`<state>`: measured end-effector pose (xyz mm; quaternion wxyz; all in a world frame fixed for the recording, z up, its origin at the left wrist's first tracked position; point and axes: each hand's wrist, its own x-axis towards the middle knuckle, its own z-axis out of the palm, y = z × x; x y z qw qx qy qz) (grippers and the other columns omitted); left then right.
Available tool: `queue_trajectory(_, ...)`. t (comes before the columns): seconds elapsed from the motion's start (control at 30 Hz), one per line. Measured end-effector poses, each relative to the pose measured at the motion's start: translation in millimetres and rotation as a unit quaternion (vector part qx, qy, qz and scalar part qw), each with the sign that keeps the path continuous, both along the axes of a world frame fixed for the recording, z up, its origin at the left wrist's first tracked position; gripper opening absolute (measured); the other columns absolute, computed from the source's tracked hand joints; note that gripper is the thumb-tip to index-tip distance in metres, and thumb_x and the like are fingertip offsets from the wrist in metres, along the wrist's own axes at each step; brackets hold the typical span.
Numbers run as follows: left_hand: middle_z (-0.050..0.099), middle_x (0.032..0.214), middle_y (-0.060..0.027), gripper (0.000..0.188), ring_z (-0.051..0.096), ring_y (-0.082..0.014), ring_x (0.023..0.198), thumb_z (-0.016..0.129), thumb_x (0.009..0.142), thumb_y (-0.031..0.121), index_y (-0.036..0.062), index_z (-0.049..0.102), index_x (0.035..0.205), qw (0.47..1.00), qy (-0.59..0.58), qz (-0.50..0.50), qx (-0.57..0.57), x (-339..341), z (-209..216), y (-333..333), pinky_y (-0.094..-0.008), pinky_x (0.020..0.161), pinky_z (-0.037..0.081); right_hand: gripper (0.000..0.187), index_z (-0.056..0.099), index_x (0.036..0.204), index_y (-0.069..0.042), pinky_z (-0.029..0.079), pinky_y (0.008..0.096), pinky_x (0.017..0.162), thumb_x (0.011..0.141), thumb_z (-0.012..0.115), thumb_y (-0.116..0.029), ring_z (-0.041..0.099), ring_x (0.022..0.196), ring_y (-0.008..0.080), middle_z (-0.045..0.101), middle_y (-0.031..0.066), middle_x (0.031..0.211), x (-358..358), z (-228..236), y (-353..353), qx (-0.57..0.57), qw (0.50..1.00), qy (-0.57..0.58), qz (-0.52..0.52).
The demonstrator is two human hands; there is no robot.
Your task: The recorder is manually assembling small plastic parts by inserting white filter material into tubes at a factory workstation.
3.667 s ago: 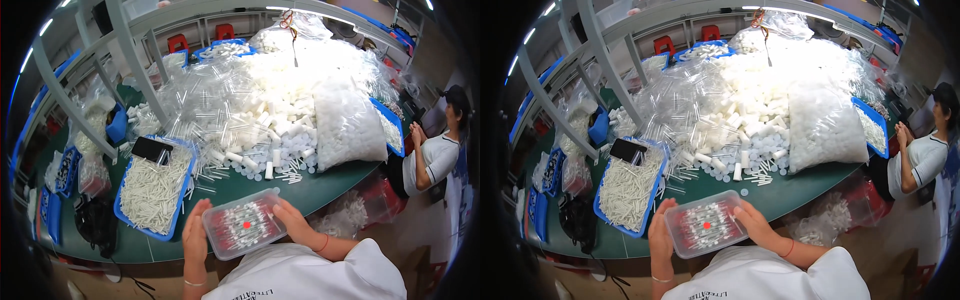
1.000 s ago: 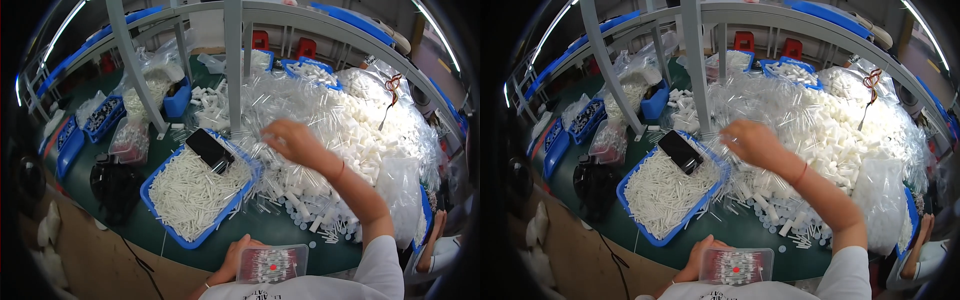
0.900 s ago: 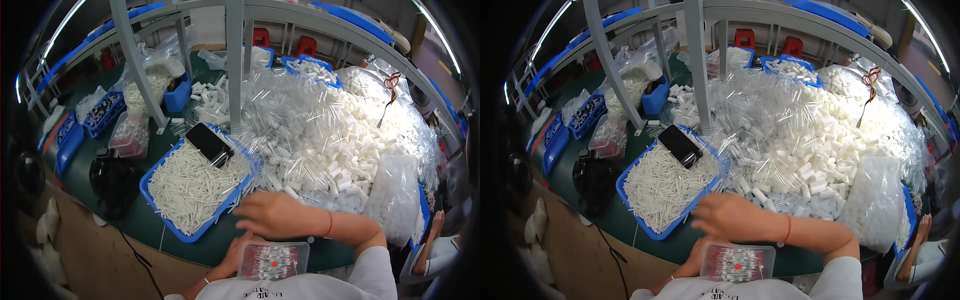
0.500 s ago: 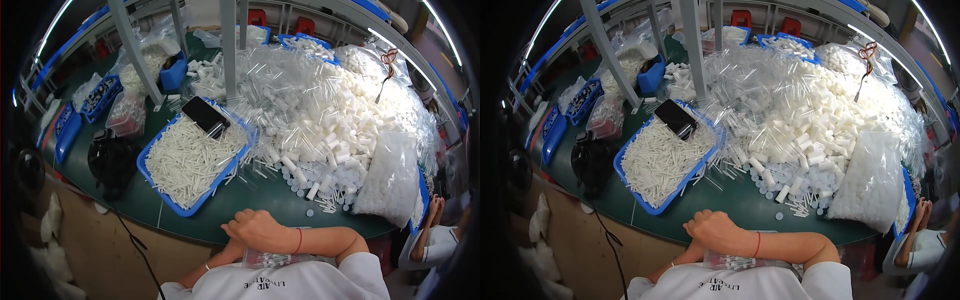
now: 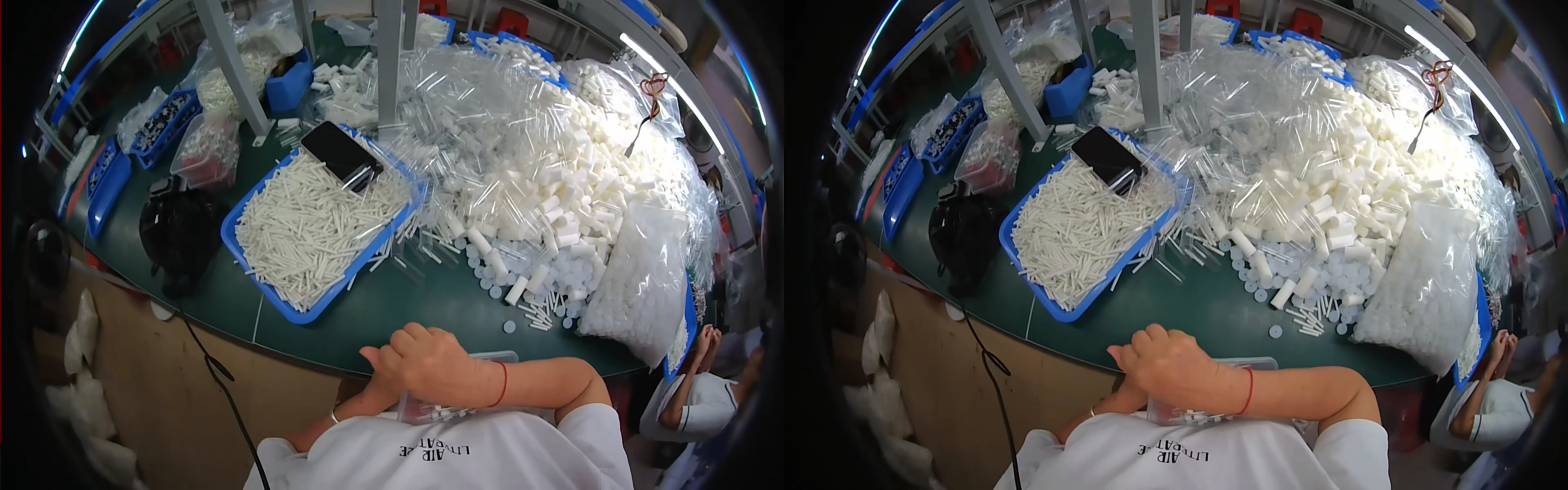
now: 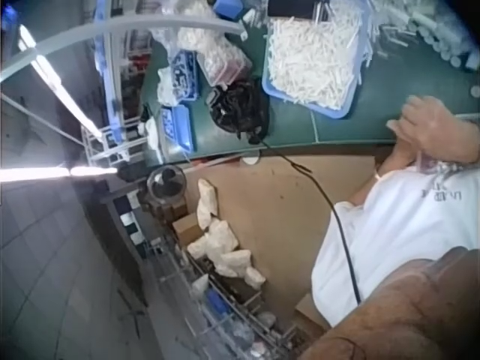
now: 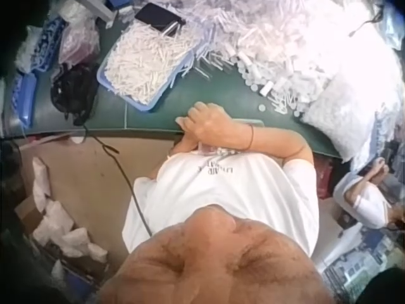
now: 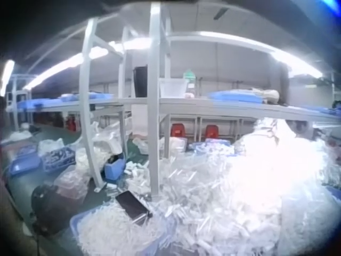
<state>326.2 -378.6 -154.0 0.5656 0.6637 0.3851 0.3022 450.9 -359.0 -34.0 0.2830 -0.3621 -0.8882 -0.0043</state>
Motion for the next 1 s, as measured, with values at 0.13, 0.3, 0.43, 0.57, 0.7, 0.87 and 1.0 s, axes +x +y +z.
queue_trajectory(0.13,0.064,0.103,-0.0125,0.023,0.061,-0.0229,0.098,0.051,0.097,0.019,-0.0002,0.060,0.106,0.999,0.035,0.003,0.029,5.4,-7.4,3.0,-0.0366,0.083,0.048,0.028,0.053,0.060,-0.010,0.037,0.0280,0.041,0.080,0.071,-0.021,0.049,0.052,0.0161,0.044,0.0007,0.055,2.1,-3.8,9.8,-0.004,0.999,-0.005,-0.039)
queue_trajectory(0.3,0.059,0.104,-0.0103,0.018,0.059,-0.0225,0.100,0.058,0.090,0.010,0.0055,0.054,0.107,1.000,-0.027,0.015,0.007,2.6,-27.2,-4.1,-0.0373,0.081,0.048,0.038,0.043,0.058,-0.011,0.035,0.0285,0.039,0.076,0.076,-0.016,0.045,0.047,0.0164,0.038,0.0009,0.054,4.1,-8.8,19.8,0.002,0.999,0.032,-0.013)
queue_trajectory(0.43,0.061,0.097,-0.0090,0.014,0.060,-0.0207,0.093,0.053,0.094,0.015,0.0040,0.057,0.101,0.997,-0.052,0.003,-0.054,3.5,-4.7,6.5,-0.0345,0.079,0.047,0.037,0.044,0.059,-0.010,0.033,0.0278,0.038,0.075,0.077,-0.014,0.043,0.046,0.0152,0.038,0.0010,0.055,5.8,-0.5,19.6,0.045,0.999,0.024,-0.001)
queue_trajectory(0.57,0.062,0.087,-0.0063,0.023,0.061,-0.0179,0.082,0.046,0.098,0.022,0.0041,0.058,0.090,0.944,-0.268,0.078,-0.176,1.4,36.4,10.9,-0.0339,0.073,0.047,0.029,0.052,0.070,-0.007,0.036,0.0262,0.040,0.077,0.078,-0.020,0.046,0.049,0.0148,0.043,0.0023,0.059,10.7,20.4,17.9,0.099,0.994,0.056,0.006)
queue_trajectory(0.7,0.066,0.097,-0.0078,0.040,0.061,-0.0171,0.087,0.034,0.103,0.031,0.0039,0.063,0.100,0.988,-0.130,0.035,-0.081,-5.4,6.7,16.6,-0.0330,0.079,0.047,0.033,0.063,0.076,-0.006,0.046,0.0305,0.049,0.084,0.070,-0.038,0.060,0.060,0.0223,0.064,0.0076,0.074,18.5,14.9,22.9,-0.136,0.990,0.025,0.000)
queue_trajectory(0.87,0.059,0.123,-0.0130,0.044,0.056,-0.0182,0.110,0.034,0.102,0.029,-0.0028,0.057,0.122,0.969,-0.150,-0.079,-0.180,-21.9,24.3,34.0,-0.0314,0.098,0.042,0.027,0.066,0.081,-0.008,0.045,0.0374,0.051,0.082,0.074,-0.034,0.059,0.059,0.0260,0.057,0.0072,0.066,72.4,0.1,32.3,-0.253,0.964,0.062,0.049)
queue_trajectory(1.0,0.060,0.122,-0.0143,0.037,0.057,-0.0169,0.111,0.038,0.100,0.019,-0.0046,0.057,0.120,0.958,-0.127,-0.060,-0.250,-18.1,64.1,38.3,-0.0302,0.099,0.042,0.026,0.065,0.085,-0.007,0.046,0.0392,0.051,0.086,0.069,-0.033,0.060,0.060,0.0285,0.060,0.0082,0.070,88.0,-10.9,15.5,-0.290,0.951,0.097,0.038)
